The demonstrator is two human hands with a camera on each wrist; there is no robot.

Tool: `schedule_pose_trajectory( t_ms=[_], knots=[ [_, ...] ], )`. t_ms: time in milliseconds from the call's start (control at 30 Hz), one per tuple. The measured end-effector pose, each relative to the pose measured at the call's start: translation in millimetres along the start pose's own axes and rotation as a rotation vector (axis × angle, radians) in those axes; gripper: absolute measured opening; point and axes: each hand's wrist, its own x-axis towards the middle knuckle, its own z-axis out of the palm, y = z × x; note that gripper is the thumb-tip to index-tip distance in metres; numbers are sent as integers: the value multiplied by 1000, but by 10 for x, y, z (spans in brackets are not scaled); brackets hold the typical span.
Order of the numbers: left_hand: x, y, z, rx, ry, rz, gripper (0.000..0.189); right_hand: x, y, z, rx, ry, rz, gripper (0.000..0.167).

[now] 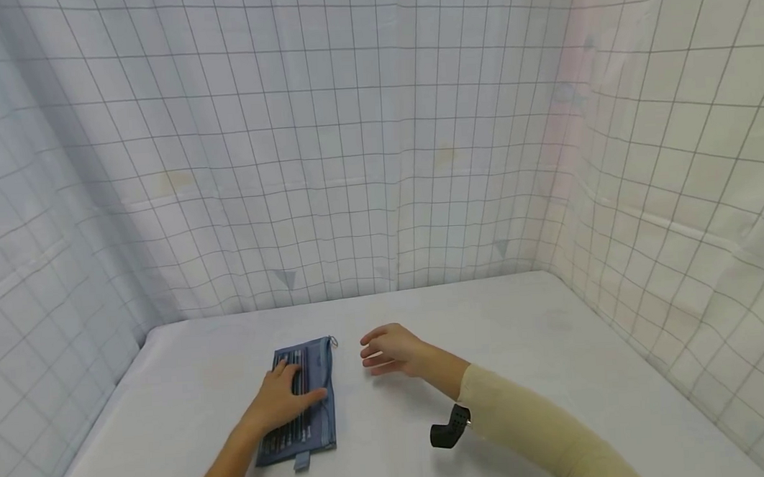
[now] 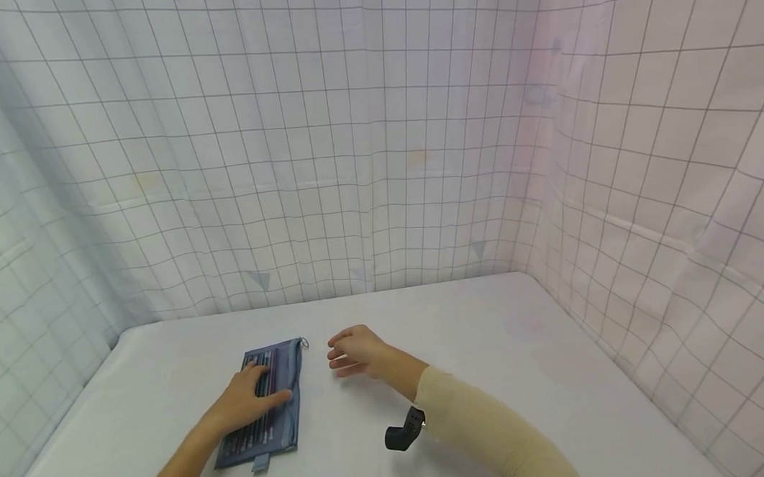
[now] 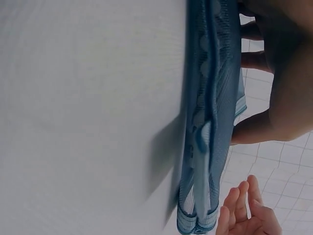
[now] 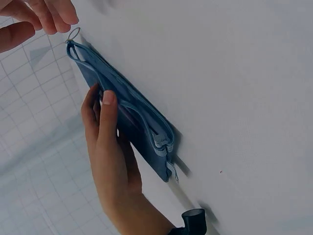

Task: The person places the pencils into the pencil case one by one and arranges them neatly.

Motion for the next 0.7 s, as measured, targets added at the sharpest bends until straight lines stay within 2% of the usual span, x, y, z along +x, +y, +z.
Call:
schedule_pose_trajectory(
  t_ms=[333,433,600,700],
  knots=[
    [4,14,83,39,19,15,106,-154,-22,-324,-22,60,-6,39],
    [-6,29,92,52,20,5,109,-187,-33,-417,-57,80,-23,37],
    [-12,47,58,79,0,-9,111,-269,-101,-584,-224,114,-102,29],
    [9,59,-43,108,-19,-12,110,-316,-167,-676,-375,158,-200,25]
  ],
)
